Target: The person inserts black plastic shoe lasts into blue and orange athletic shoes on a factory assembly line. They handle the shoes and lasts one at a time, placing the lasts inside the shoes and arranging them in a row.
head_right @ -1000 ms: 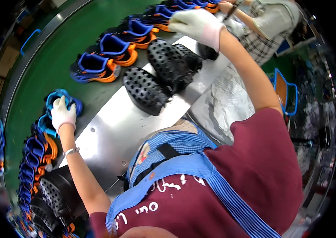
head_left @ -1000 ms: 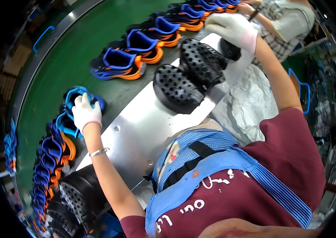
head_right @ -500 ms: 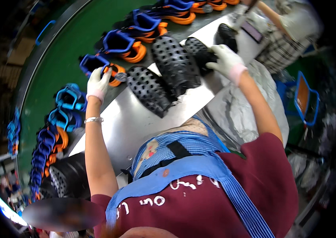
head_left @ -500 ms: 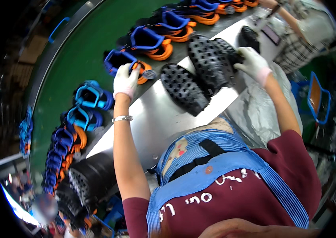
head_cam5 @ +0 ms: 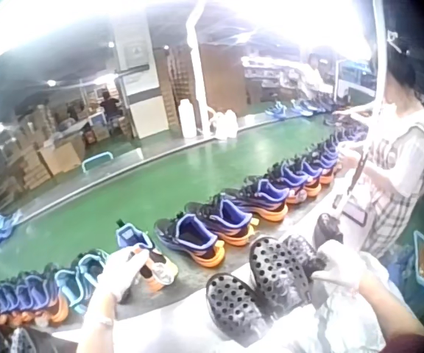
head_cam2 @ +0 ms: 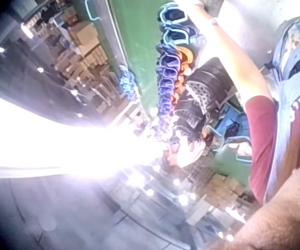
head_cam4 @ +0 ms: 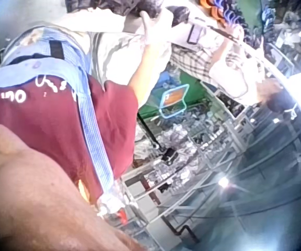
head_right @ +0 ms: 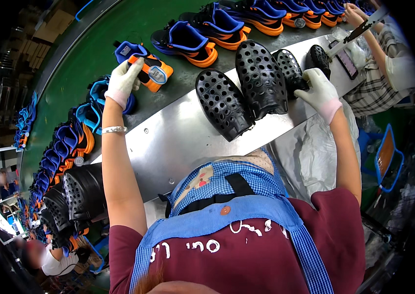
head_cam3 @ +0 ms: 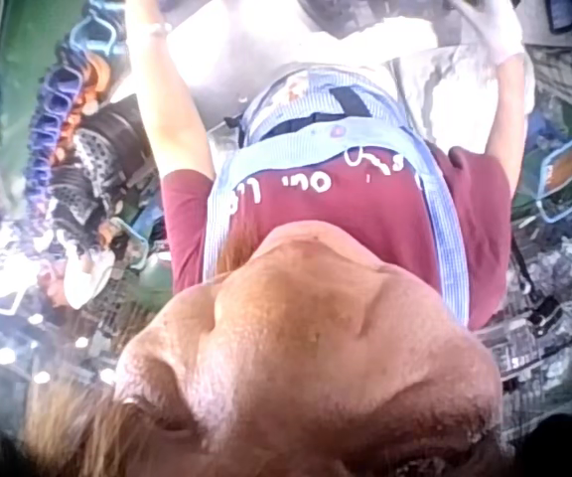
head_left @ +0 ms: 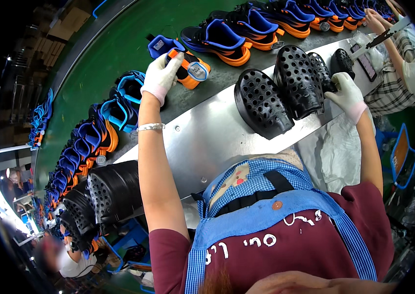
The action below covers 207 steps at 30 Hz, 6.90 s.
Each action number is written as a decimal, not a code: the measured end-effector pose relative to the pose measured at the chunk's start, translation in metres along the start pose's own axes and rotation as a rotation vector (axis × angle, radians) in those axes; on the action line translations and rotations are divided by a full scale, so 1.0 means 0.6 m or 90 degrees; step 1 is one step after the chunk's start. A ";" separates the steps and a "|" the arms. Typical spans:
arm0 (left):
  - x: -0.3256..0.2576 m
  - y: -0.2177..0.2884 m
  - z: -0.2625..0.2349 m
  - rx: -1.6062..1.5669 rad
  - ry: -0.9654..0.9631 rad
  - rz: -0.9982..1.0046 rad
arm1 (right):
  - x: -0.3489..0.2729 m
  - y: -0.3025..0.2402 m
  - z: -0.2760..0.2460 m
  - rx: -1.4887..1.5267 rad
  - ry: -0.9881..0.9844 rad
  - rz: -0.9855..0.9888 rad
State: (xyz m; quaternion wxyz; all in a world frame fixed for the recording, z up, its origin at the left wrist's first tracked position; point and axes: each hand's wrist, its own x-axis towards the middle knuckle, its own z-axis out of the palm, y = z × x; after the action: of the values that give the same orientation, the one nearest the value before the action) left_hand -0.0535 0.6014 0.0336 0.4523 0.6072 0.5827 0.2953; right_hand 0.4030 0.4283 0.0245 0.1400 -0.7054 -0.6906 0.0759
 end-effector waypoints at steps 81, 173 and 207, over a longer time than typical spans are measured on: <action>0.004 -0.112 0.033 0.230 -0.155 -0.109 | 0.246 -0.291 -0.110 -0.067 -0.048 -0.251; 0.072 -0.038 0.113 0.353 -0.280 -0.080 | 0.392 -0.520 0.197 -0.295 -0.326 -0.341; -0.075 -0.011 0.125 0.614 0.345 0.200 | 0.032 0.084 0.017 -0.043 -0.064 0.094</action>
State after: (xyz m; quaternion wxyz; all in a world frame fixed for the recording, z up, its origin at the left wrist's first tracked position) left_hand 0.0033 0.5418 0.0041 -0.0906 0.7269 0.6492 0.2048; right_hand 0.4486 0.4478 0.0012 0.0753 -0.7540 -0.6452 0.0980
